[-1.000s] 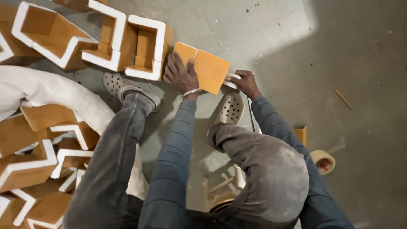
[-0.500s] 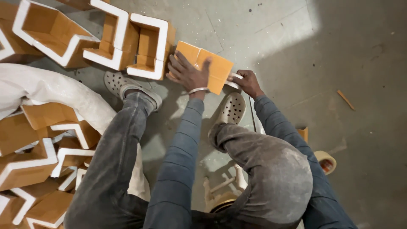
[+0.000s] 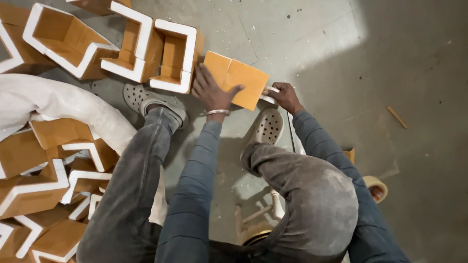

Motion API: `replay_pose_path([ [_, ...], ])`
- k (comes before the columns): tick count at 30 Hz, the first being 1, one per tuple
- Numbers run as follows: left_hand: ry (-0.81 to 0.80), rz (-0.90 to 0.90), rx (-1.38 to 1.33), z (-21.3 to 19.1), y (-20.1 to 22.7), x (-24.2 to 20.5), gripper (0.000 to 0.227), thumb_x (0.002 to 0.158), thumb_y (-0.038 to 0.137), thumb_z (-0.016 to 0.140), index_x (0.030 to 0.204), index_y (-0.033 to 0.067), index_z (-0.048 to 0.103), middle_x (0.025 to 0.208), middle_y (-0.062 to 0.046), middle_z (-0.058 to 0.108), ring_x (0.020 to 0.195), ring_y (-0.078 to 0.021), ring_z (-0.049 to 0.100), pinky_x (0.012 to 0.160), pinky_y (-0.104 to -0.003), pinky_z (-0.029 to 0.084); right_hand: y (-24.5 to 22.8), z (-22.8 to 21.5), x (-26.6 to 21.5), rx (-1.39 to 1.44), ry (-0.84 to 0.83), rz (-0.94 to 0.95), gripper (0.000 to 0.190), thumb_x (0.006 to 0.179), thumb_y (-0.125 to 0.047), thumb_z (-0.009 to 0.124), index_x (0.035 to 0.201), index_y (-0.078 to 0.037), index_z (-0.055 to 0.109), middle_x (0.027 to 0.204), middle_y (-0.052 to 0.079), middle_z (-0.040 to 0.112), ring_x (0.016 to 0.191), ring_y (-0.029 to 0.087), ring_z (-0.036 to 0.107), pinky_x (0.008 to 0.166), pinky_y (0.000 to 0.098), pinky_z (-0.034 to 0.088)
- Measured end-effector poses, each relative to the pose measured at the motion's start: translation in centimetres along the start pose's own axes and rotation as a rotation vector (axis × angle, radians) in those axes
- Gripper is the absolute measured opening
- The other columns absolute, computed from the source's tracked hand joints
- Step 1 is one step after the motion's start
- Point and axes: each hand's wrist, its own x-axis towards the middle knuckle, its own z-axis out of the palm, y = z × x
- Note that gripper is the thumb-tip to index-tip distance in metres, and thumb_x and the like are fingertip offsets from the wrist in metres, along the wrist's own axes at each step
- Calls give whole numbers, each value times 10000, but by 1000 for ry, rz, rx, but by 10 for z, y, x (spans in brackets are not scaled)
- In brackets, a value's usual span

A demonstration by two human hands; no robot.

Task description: The person cuts a foam block with a saw and then wraps tape around a pair of foam blocks.

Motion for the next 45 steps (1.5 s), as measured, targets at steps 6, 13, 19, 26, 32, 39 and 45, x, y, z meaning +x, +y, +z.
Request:
replay_pose_path([
  [6, -4, -123, -335, -2, -26, 18, 1156, 629, 863, 786, 1381, 14, 563, 1287, -242, 673, 1211, -439, 633, 1044, -533, 501, -16, 1, -5, -41, 23, 19, 503, 918, -344, 808, 669, -24, 509, 620, 0, 360, 626, 77, 335, 548, 355, 293],
  [13, -226, -273, -252, -20, -26, 44, 963, 622, 792, 782, 1262, 79, 686, 1079, -193, 747, 992, -400, 706, 855, -503, 559, -11, 3, -3, -138, 36, -222, 373, 917, -381, 735, 822, -23, 687, 608, 19, 510, 587, 85, 436, 545, 358, 390],
  [19, -273, -404, -344, -8, -22, 56, 983, 615, 921, 638, 1003, 32, 793, 907, -214, 764, 884, -399, 735, 820, -512, 567, -24, 3, -5, -129, 18, -26, 467, 922, -371, 768, 718, 23, 626, 590, 56, 427, 614, 98, 375, 534, 379, 343],
  [26, -272, -388, -334, -12, -24, 53, 1045, 601, 962, 579, 879, -24, 780, 789, -236, 739, 773, -400, 728, 741, -510, 565, -42, -12, -24, 37, 10, 68, 436, 936, -337, 749, 724, 25, 634, 621, -7, 465, 608, 93, 402, 536, 367, 345],
  [32, -477, -411, -483, 64, -56, 29, 1111, 706, 961, 503, 955, -100, 717, 884, -325, 699, 880, -447, 703, 801, -541, 540, -149, -51, -66, -311, 75, -111, 447, 940, -414, 713, 894, 30, 706, 724, 153, 609, 647, 247, 560, 644, 434, 455],
  [39, -687, -428, -662, 142, -107, 42, 1097, 849, 903, 309, 1292, -47, 633, 1240, -359, 638, 1198, -485, 596, 1036, -511, 413, -218, -28, -57, -414, -155, -209, 513, 966, -472, 675, 1100, 22, 698, 958, 221, 705, 800, 323, 648, 764, 449, 512],
  [45, -449, -315, -628, 117, -122, 51, 707, 918, 584, 505, 1287, 6, 678, 1292, -273, 679, 1209, -419, 635, 1017, -454, 482, -242, 39, -15, -390, -164, -127, 600, 918, -536, 649, 1032, 52, 698, 826, 258, 695, 728, 356, 692, 704, 464, 535],
])
